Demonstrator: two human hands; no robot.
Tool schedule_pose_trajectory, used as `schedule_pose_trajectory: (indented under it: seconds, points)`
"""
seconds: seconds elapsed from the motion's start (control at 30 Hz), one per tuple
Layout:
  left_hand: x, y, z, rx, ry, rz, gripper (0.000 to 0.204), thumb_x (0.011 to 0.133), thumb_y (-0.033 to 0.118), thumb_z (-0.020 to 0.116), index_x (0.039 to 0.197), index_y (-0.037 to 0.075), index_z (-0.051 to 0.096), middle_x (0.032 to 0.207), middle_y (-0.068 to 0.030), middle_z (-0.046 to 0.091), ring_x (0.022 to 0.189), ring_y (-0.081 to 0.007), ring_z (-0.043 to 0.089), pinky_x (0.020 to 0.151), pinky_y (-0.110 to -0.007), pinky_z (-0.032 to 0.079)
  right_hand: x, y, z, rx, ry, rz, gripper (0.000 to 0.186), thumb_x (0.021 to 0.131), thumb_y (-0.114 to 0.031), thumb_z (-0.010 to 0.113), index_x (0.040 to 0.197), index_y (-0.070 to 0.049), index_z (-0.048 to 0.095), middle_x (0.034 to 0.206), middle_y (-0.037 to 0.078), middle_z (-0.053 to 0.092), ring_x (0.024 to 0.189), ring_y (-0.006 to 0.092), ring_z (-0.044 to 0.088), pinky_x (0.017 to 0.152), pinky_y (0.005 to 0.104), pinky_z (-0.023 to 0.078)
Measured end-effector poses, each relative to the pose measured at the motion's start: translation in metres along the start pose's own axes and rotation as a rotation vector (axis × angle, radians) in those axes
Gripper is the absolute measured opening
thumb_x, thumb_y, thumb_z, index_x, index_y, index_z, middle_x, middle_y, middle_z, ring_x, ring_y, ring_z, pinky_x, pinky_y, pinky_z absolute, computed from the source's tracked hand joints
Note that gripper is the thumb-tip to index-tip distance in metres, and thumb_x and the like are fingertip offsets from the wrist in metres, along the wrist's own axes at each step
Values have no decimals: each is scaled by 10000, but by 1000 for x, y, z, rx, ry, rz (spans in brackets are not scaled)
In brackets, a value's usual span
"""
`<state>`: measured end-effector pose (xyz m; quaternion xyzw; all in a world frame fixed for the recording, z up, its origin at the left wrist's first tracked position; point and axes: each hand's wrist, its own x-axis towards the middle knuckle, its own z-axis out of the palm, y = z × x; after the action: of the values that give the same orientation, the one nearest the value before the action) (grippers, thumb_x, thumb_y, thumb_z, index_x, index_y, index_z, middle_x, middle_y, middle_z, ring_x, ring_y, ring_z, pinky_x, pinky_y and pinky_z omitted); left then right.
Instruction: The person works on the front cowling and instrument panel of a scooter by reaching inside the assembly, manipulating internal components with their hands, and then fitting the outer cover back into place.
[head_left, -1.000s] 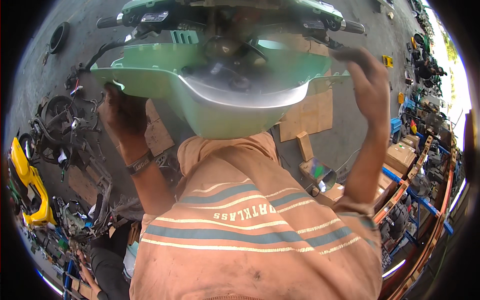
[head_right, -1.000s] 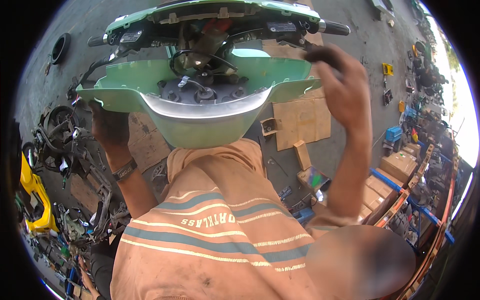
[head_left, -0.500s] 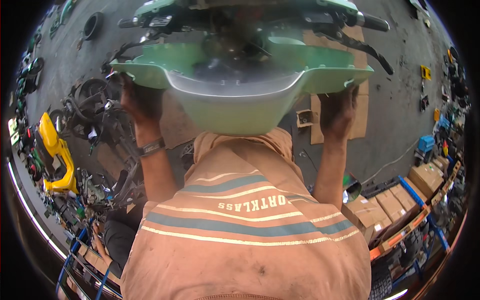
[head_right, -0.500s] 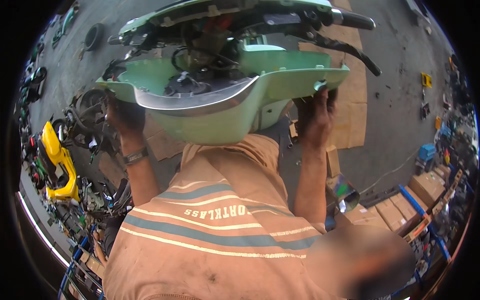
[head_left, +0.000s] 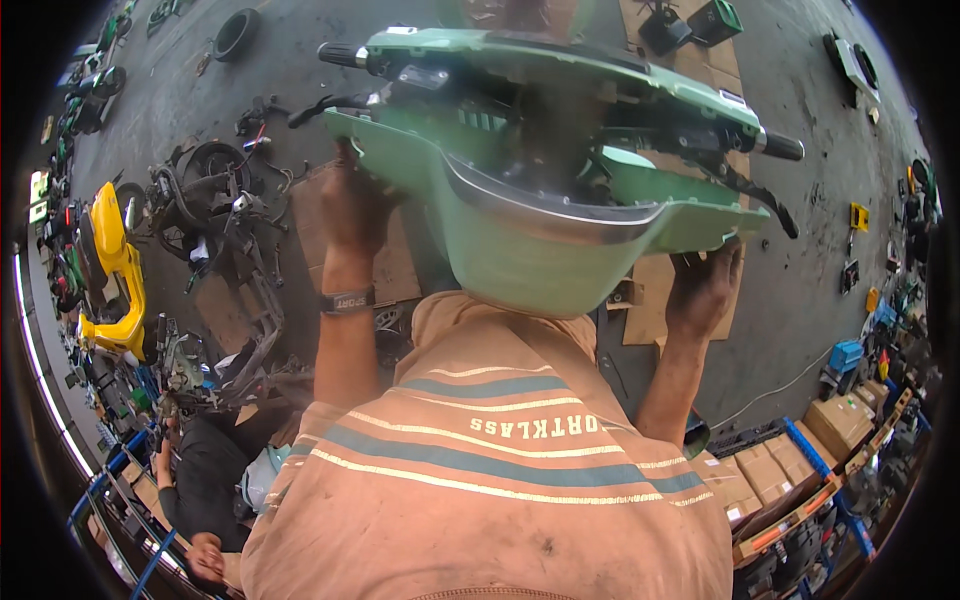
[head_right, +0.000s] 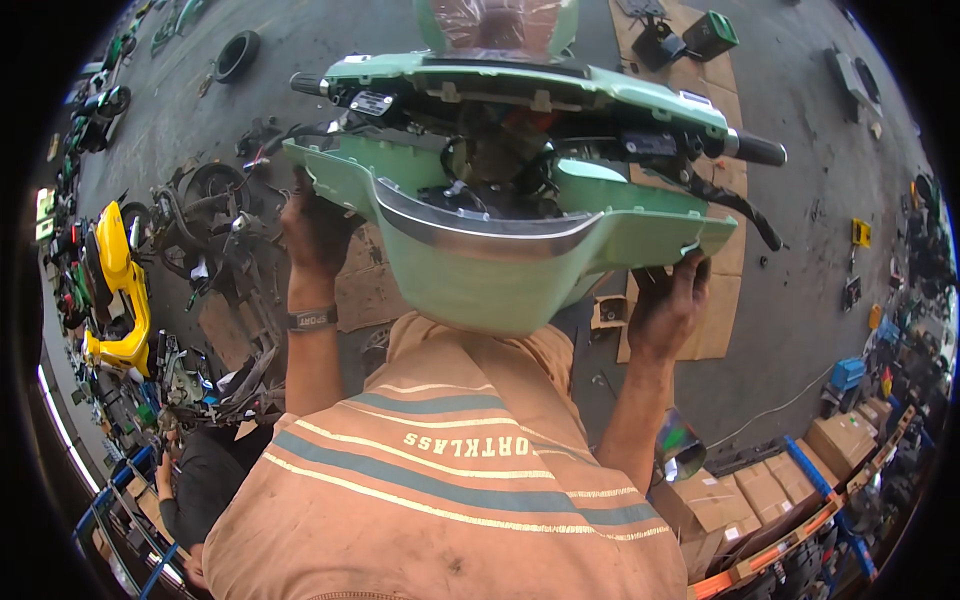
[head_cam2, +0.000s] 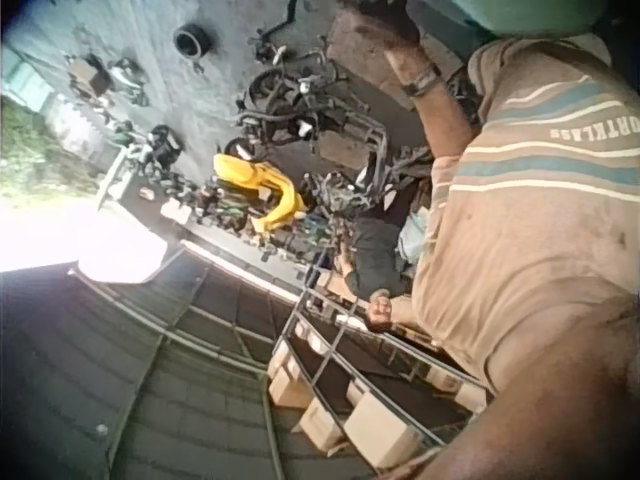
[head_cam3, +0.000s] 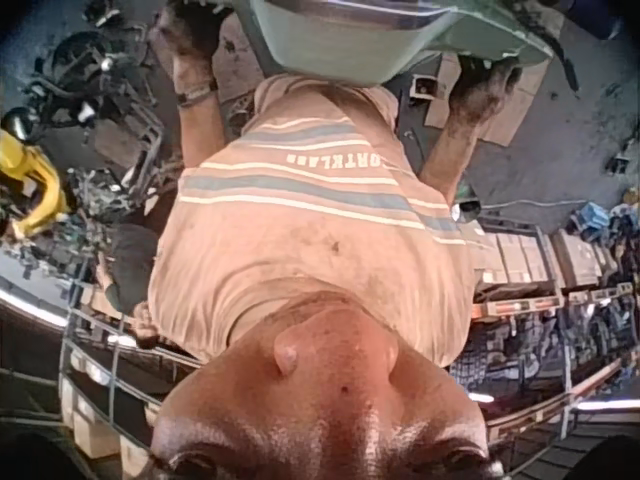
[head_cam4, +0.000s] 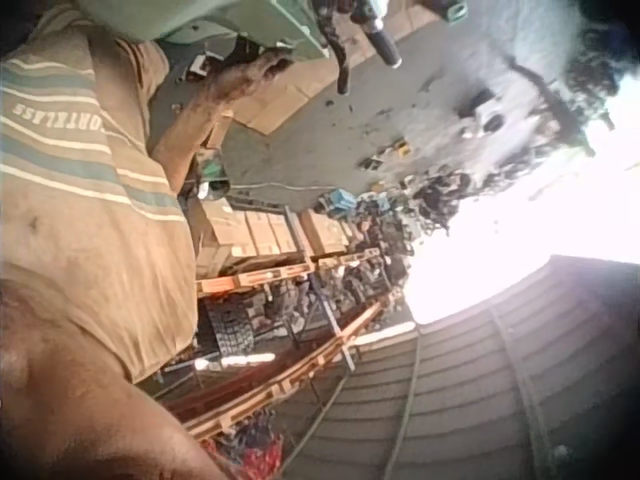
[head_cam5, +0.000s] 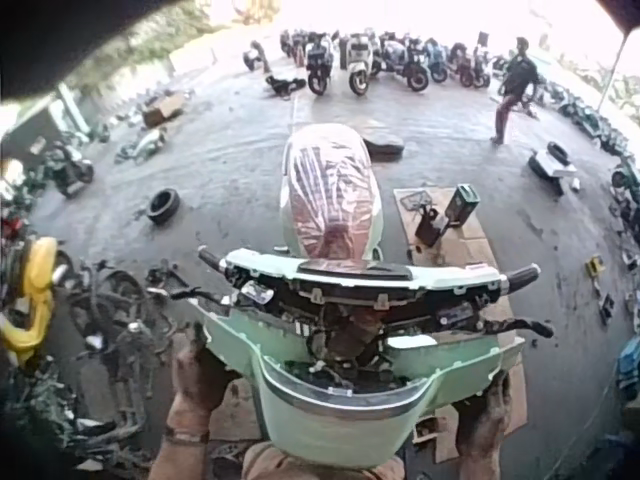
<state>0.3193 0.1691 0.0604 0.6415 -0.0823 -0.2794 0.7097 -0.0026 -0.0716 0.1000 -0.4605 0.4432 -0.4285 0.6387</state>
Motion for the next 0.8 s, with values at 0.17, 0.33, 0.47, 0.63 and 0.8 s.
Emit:
schedule_pose_trajectory:
  seconds: [0.17,0.33,0.47,0.63,0.8]
  points:
    - [-6,2,1,-81,25,-79,622,847,220,654,1371,6,397,1011,-123,663,875,-245,655,723,-388,555,-1,-5,2,13,-12,36,477,1042,-343,442,1403,-36,386,1274,154,540,1094,326,611,913,467,519]
    - [-9,8,4,90,21,-98,603,986,574,405,1309,78,523,1221,-121,601,1116,-278,590,897,-467,504,-1,-7,-4,107,-37,110,478,1045,-360,427,1417,-61,399,1323,133,523,1196,303,540,986,495,460]
    - [-11,3,2,115,67,-83,634,979,586,414,1338,71,508,1221,-108,599,1116,-266,584,916,-451,487,1,-6,-7,112,-66,101,503,1037,-383,443,1427,-70,394,1331,119,519,1201,281,530,982,484,458]
    - [-6,0,3,-53,104,-108,681,861,418,572,1401,34,415,1190,-117,616,1058,-264,609,876,-416,510,1,-6,-6,81,-65,100,505,1032,-388,460,1420,-70,400,1316,106,527,1186,258,539,968,455,462]
    - [-5,-7,0,-276,153,-127,836,751,238,719,1451,14,322,1163,-128,628,1009,-264,625,847,-372,523,2,2,-15,148,-101,98,449,1027,-362,484,1362,-63,454,1269,95,561,1150,239,559,974,414,451]
